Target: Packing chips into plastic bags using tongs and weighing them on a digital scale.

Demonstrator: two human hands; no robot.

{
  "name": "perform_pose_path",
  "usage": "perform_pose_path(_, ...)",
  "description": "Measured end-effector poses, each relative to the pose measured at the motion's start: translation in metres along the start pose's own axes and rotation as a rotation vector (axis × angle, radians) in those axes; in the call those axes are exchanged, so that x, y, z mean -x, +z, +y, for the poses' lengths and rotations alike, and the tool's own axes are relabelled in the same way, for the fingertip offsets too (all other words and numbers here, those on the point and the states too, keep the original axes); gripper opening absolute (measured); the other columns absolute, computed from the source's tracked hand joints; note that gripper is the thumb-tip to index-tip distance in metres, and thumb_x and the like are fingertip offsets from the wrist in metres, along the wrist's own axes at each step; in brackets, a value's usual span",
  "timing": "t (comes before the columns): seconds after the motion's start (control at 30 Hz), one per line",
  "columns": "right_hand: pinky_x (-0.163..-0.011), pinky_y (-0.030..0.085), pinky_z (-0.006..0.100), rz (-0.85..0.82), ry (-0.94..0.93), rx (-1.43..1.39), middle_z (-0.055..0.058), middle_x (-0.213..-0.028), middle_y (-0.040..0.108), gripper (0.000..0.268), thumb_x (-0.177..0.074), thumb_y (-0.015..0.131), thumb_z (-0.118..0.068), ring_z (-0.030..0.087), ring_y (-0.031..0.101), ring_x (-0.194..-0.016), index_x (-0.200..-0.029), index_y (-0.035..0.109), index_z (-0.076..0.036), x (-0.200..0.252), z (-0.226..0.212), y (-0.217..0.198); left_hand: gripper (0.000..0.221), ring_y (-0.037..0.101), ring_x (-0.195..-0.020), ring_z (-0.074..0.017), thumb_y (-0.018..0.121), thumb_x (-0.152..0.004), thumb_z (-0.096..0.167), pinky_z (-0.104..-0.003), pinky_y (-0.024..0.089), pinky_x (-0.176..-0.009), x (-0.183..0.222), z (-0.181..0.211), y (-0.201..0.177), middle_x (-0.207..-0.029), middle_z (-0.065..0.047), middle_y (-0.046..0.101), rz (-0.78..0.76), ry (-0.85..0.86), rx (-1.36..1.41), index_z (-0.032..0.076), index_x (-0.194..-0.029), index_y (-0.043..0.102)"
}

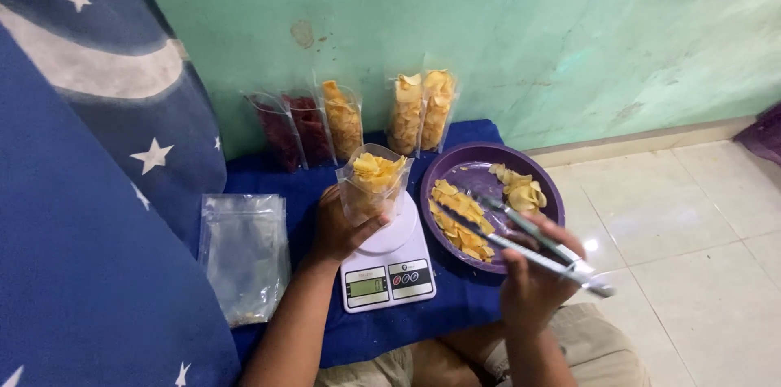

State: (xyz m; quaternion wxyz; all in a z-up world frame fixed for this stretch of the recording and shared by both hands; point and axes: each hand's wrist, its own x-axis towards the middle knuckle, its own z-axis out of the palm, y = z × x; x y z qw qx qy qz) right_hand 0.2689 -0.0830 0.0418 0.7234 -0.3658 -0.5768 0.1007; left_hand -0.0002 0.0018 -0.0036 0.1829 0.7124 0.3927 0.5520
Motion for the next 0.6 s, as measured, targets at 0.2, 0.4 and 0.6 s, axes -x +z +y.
perform_pose_path(0.2,-0.097,0.063,0.032,-0.031,0.128,-0.207,0.018,-0.128,0.064,0.058,-0.087,0.078,-0.025,0.023,0.071,-0.105,-0.132,0.044,-0.01,-0.045,-0.034,-0.003,0.054,0.073,-0.088,-0.0347,0.085,-0.072,0.041,-0.045,0.052,-0.09,0.005,-0.008,0.001,-0.098,-0.015,0.076,-0.002,0.03,-0.09,0.002,-0.106,0.07)
perform_pose_path(0.4,-0.105,0.066,0.035,-0.125,0.095,-0.241,0.011,-0.124,0.067,0.05,-0.085,0.079,-0.012,0.023,0.07,-0.124,-0.126,0.052,-0.013,-0.056,-0.041,-0.002,0.053,0.073,-0.083,-0.0327,0.081,-0.077,0.046,-0.046,0.051,-0.093,0.0,-0.002,0.001,-0.093,-0.014,0.076,0.023,0.126,-0.153,0.001,-0.103,0.07)
perform_pose_path(0.6,-0.099,0.069,0.035,-0.193,0.047,-0.296,0.016,-0.126,0.067,0.049,-0.085,0.079,-0.008,0.027,0.068,-0.131,-0.125,0.051,-0.011,-0.063,-0.039,-0.004,0.058,0.069,-0.081,-0.0348,0.079,-0.078,0.05,-0.048,0.05,-0.095,0.005,-0.015,0.005,-0.089,-0.017,0.072,0.029,0.15,-0.215,-0.002,-0.101,0.068)
